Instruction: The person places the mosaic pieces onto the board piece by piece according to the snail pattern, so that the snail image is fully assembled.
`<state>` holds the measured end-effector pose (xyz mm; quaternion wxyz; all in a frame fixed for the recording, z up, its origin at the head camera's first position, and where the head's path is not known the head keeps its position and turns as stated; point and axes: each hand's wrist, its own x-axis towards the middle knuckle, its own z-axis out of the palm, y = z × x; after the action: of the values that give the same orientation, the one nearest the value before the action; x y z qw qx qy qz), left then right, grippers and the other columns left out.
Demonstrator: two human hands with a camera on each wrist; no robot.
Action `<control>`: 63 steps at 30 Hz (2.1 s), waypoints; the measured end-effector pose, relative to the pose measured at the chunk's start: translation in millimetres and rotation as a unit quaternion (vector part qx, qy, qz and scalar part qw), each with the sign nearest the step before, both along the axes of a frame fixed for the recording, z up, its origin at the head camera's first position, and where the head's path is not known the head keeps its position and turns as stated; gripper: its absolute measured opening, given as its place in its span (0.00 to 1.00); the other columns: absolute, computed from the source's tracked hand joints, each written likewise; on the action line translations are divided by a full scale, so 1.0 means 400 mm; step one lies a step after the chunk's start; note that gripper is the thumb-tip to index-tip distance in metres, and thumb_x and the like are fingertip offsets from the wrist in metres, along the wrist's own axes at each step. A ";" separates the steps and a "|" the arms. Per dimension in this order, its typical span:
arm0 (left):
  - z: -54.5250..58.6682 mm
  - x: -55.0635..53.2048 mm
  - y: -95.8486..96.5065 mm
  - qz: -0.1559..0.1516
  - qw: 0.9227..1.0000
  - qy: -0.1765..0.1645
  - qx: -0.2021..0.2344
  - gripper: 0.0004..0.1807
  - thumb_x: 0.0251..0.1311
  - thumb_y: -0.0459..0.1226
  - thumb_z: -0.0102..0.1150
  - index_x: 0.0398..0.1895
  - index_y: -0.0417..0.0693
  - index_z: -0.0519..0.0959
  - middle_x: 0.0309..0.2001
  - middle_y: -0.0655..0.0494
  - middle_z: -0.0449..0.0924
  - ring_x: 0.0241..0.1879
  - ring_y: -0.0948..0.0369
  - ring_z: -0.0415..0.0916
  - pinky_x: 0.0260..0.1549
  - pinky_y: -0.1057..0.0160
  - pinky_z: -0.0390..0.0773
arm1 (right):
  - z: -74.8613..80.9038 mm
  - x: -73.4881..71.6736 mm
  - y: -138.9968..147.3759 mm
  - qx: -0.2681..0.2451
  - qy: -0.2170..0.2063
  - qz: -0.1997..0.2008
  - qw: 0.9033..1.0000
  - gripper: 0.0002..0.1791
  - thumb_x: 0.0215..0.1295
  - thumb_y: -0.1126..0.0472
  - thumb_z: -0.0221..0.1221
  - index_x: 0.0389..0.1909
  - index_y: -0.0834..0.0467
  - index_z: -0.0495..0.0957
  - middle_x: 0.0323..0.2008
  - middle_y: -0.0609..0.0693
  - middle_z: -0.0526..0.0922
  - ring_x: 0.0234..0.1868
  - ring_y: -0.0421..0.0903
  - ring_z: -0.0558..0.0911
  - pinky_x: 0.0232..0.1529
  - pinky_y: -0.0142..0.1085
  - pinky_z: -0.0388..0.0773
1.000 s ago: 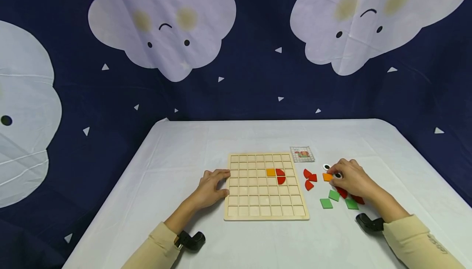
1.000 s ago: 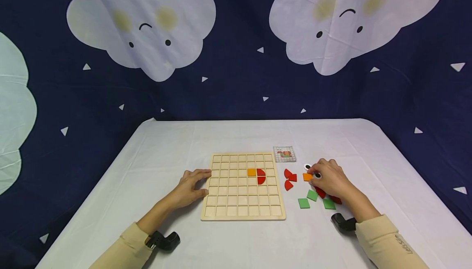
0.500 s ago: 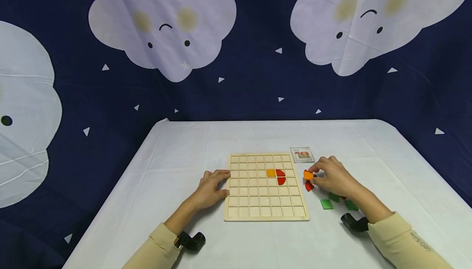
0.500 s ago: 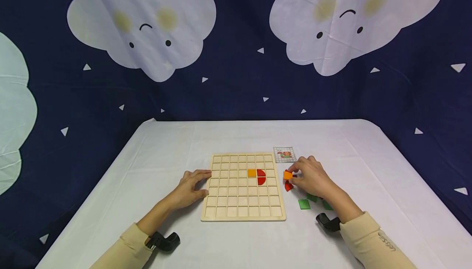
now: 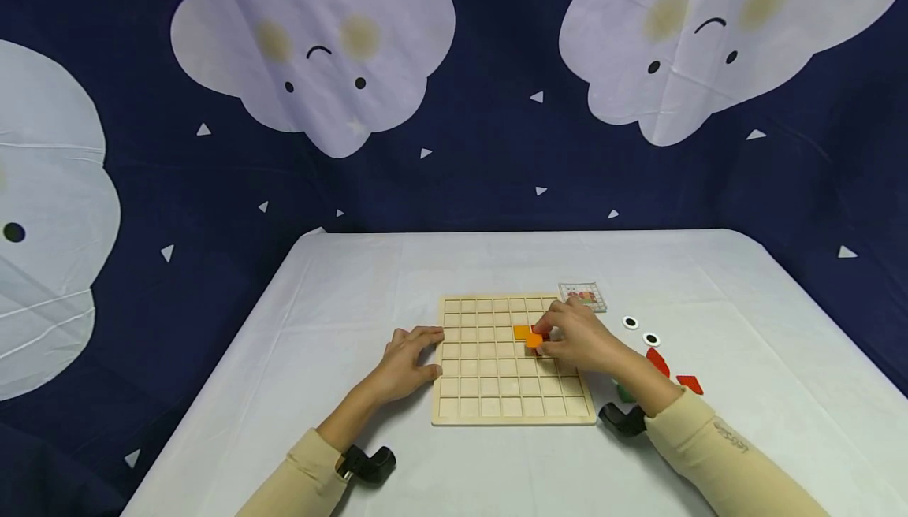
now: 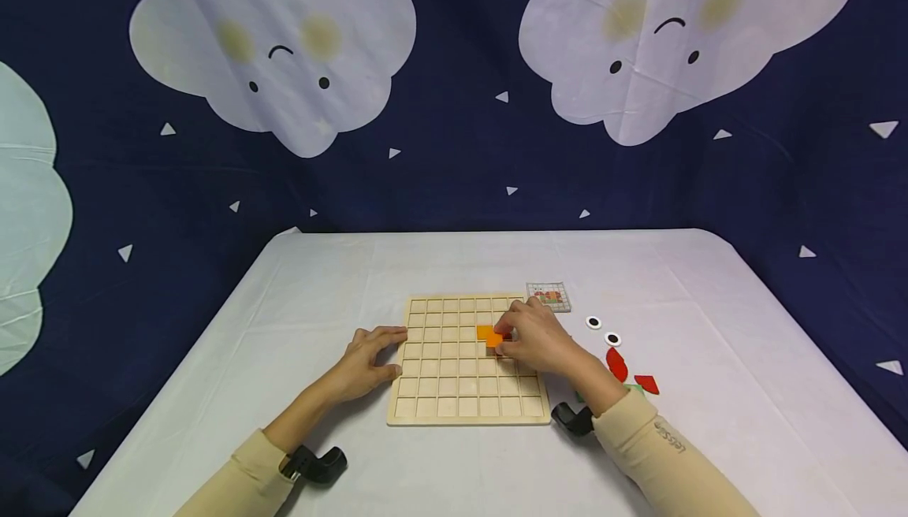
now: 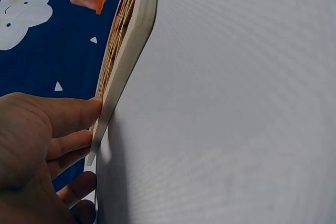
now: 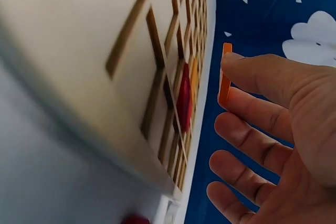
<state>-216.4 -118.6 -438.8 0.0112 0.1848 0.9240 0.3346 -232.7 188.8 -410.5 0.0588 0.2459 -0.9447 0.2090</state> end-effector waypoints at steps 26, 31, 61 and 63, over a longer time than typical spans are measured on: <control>0.001 0.000 -0.004 -0.005 1.000 0.003 0.005 0.28 0.51 0.35 0.65 0.59 0.44 0.74 0.64 0.56 0.71 0.47 0.59 0.60 0.46 0.58 0.59 | -0.022 -0.016 -0.031 0.028 -0.024 0.018 0.999 0.11 0.50 0.54 0.69 0.35 0.51 0.84 0.35 0.43 0.78 0.36 0.41 0.67 0.39 0.36 0.61; 0.001 0.002 -0.005 -0.007 1.000 0.004 0.004 0.28 0.52 0.35 0.65 0.59 0.44 0.74 0.64 0.56 0.71 0.47 0.59 0.60 0.46 0.58 0.58 | -0.023 -0.015 -0.031 0.027 -0.025 0.022 0.999 0.11 0.49 0.54 0.69 0.35 0.51 0.84 0.35 0.43 0.78 0.36 0.41 0.67 0.39 0.36 0.61; 0.003 0.000 -0.005 -0.005 1.000 -0.004 0.001 0.28 0.52 0.36 0.64 0.60 0.45 0.74 0.64 0.58 0.70 0.48 0.59 0.60 0.46 0.58 0.58 | 0.012 0.071 0.221 -0.002 -0.037 -0.101 0.994 0.12 0.53 0.58 0.65 0.39 0.56 0.83 0.39 0.49 0.80 0.41 0.48 0.68 0.40 0.40 0.62; 0.004 0.000 -0.005 -0.005 1.000 -0.005 0.001 0.28 0.52 0.36 0.64 0.60 0.44 0.74 0.64 0.58 0.70 0.48 0.59 0.60 0.46 0.58 0.58 | 0.010 0.078 0.243 0.003 -0.044 -0.110 0.993 0.13 0.54 0.58 0.65 0.40 0.56 0.83 0.38 0.49 0.80 0.41 0.47 0.68 0.40 0.40 0.62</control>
<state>-216.3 -120.5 -437.4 0.0177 0.1877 0.9227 0.3364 -201.5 285.9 -406.4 0.0388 0.1310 -0.9682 0.2094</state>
